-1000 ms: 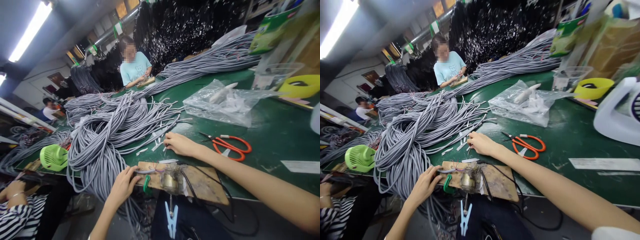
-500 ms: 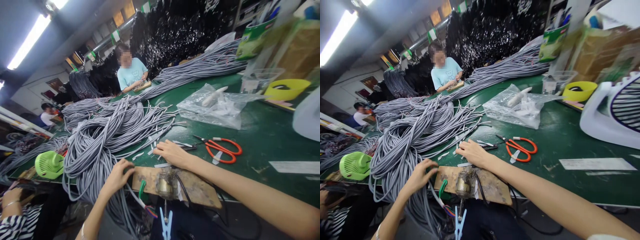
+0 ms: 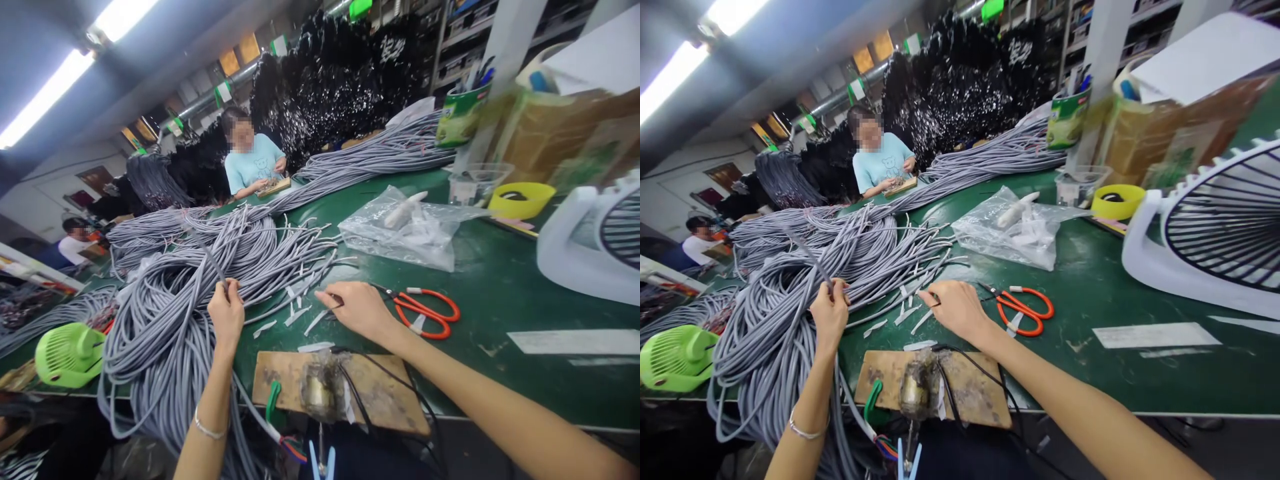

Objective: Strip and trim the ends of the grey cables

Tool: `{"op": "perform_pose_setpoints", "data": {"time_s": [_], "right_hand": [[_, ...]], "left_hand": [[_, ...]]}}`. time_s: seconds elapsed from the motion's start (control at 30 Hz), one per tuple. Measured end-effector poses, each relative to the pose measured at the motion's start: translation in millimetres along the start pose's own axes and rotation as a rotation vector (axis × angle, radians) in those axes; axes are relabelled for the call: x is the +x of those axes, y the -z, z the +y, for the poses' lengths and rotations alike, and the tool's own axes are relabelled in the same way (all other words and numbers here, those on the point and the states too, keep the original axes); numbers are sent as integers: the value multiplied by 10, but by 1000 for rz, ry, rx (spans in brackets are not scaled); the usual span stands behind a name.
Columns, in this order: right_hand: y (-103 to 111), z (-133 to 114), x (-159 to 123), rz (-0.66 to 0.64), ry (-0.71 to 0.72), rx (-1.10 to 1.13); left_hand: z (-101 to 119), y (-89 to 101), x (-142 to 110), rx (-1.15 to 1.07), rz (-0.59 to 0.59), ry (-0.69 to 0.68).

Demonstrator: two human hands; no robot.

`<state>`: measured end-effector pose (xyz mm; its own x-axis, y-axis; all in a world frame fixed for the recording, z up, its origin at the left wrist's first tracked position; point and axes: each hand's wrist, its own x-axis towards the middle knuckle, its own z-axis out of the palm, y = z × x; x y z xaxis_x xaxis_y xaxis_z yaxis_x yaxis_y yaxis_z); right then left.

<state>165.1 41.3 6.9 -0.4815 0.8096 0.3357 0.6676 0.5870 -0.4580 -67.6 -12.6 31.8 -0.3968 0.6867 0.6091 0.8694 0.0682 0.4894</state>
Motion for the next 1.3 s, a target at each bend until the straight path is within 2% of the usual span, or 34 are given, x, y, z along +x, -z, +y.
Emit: {"op": "perform_pose_setpoints", "data": {"time_s": [0.03, 0.2, 0.27, 0.33, 0.43, 0.57, 0.67, 0.83, 1.03, 1.13, 1.2, 1.3], "right_hand": [[4, 3, 9, 33, -2, 128], [91, 40, 24, 169, -9, 762], [155, 58, 17, 224, -26, 894], [207, 68, 5, 204, -24, 942], [219, 69, -9, 97, -40, 896], [155, 74, -1, 158, -140, 823], [115, 63, 21, 214, -242, 942], [47, -35, 27, 152, -361, 1203], [-36, -141, 4, 115, -363, 1258], [-18, -114, 25, 182, -351, 1207], [10, -58, 38, 270, -348, 1133], [46, 23, 29, 397, -339, 897]], "left_hand": [[114, 6, 29, -37, -18, -23], [720, -203, -67, -351, -442, -458], [830, -321, -166, -409, -488, -482], [836, -413, -255, -447, -490, -442], [753, -483, -343, -473, -500, -339], [699, -491, -385, -467, -533, -257], [711, -461, -403, -457, -513, -269], [721, -411, -477, -431, -448, -326], [733, -414, -516, -450, -457, -277], [744, -405, -509, -480, -484, -236], [744, -397, -503, -500, -497, -216], [731, -396, -492, -519, -464, -153]]}}
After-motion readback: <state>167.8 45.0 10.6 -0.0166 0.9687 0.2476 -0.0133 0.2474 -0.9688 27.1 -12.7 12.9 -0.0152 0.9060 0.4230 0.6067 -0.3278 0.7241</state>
